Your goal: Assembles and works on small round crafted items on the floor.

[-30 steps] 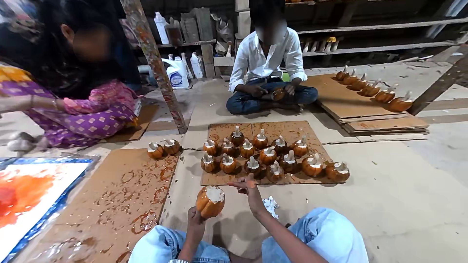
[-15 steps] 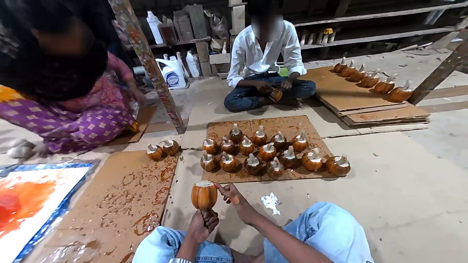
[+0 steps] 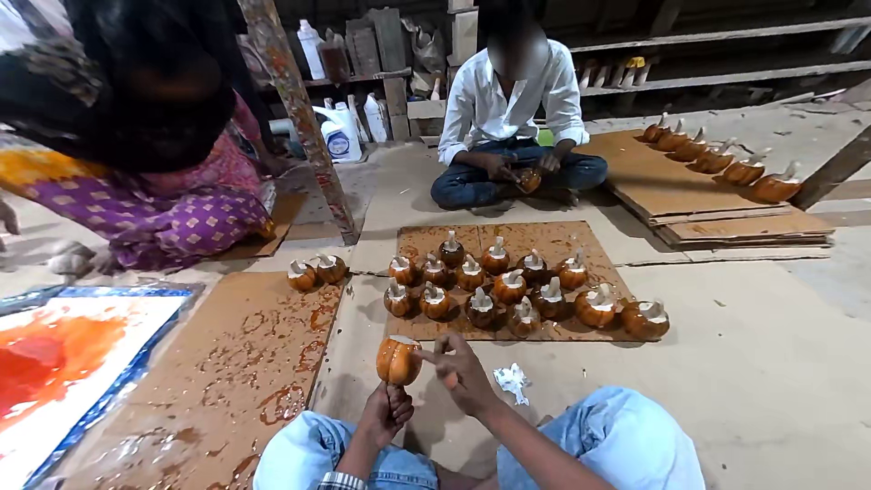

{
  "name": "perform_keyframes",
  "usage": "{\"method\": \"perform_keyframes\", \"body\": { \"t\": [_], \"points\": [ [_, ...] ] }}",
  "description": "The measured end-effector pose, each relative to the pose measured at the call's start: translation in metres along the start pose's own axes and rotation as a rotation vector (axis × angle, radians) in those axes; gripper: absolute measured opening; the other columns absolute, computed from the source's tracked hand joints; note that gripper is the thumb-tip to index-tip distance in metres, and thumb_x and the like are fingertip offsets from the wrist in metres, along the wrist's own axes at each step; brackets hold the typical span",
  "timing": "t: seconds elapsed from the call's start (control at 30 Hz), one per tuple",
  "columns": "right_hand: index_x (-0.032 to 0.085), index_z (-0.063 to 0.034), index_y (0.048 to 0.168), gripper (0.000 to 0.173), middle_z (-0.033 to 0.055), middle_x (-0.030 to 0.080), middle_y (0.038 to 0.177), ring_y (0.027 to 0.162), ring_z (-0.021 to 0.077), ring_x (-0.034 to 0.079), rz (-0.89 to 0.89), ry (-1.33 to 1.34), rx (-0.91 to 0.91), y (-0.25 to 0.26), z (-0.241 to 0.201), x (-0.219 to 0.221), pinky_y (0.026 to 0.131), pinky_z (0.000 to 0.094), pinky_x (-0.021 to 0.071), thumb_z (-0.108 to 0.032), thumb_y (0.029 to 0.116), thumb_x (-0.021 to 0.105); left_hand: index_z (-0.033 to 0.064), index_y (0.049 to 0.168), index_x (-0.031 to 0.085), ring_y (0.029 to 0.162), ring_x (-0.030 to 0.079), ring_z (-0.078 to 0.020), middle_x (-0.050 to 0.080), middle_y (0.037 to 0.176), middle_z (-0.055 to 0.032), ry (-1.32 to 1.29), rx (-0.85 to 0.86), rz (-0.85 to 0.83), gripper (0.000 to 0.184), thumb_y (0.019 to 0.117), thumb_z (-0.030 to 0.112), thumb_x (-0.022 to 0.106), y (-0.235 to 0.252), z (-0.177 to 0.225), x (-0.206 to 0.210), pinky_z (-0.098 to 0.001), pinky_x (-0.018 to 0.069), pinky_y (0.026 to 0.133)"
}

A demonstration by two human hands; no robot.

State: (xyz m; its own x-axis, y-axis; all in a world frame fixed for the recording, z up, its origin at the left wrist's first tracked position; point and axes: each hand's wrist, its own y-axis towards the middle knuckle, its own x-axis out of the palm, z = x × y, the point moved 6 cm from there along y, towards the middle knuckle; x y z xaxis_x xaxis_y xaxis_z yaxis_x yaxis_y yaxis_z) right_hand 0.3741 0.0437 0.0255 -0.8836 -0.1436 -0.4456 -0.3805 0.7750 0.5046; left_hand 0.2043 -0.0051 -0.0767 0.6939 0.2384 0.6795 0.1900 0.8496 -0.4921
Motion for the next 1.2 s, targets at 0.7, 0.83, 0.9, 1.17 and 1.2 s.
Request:
{"method": "perform_keyframes", "body": {
  "t": [0.7,0.83,0.9,1.17,1.2],
  "points": [
    [0.072,-0.0329,0.128,0.061,0.0104,0.066,0.111,0.101,0.0250,0.062,-0.113,-0.208,-0.185,-0.009,-0.025,0.019,0.090,0.0472,0.0489,-0.069,0.1017,0.030,0.0135,0.072,0.045,0.041,0.040,-0.0056,0.042,0.050,0.0056,0.139,0.339,0.198,0.056,0.1129,0.029,0.009,0.001,0.016,-0.007,-0.0198,0.0382,0.044],
    [0.062,-0.0316,0.143,0.059,0.0110,0.061,0.120,0.108,0.0221,0.059,-0.121,-0.097,0.113,0.004,0.007,0.007,0.091,0.0445,0.0517,-0.063,0.1034,0.033,0.0121,0.072,0.049,0.042,0.040,-0.0036,0.044,0.050,0.0063,0.271,0.408,0.191,0.050,0.1101,0.021,0.018,0.004,0.015,-0.009,-0.0196,0.0372,0.044],
    [0.061,-0.0286,0.144,0.055,0.0135,0.059,0.122,0.108,0.0219,0.059,-0.186,-0.035,0.171,0.002,0.019,0.011,0.091,0.0417,0.0526,-0.058,0.1037,0.038,0.0087,0.075,0.052,0.043,0.041,-0.0037,0.045,0.051,0.0051,0.325,0.398,0.247,0.049,0.1116,0.019,0.020,0.004,0.015,-0.007,-0.0193,0.0370,0.044],
    [0.052,-0.0119,0.150,0.096,0.0163,0.059,0.136,0.122,0.0339,0.057,-0.473,-0.594,0.035,-0.007,-0.005,0.038,0.096,0.0521,0.0470,-0.084,0.0930,0.023,0.0062,0.072,0.050,0.042,0.040,-0.0067,0.047,0.054,0.0017,0.427,0.335,0.457,0.048,0.1129,0.021,0.029,0.005,0.014,-0.023,-0.0218,0.0351,0.042],
    [0.053,-0.0120,0.149,0.095,0.0162,0.059,0.133,0.120,0.0335,0.057,-0.479,-0.581,0.026,-0.009,-0.005,0.040,0.095,0.0515,0.0474,-0.083,0.0934,0.023,0.0056,0.073,0.051,0.042,0.040,-0.0072,0.048,0.055,0.0011,0.436,0.326,0.475,0.048,0.1131,0.021,0.029,0.005,0.014,-0.024,-0.0223,0.0350,0.042]
  ]
}}
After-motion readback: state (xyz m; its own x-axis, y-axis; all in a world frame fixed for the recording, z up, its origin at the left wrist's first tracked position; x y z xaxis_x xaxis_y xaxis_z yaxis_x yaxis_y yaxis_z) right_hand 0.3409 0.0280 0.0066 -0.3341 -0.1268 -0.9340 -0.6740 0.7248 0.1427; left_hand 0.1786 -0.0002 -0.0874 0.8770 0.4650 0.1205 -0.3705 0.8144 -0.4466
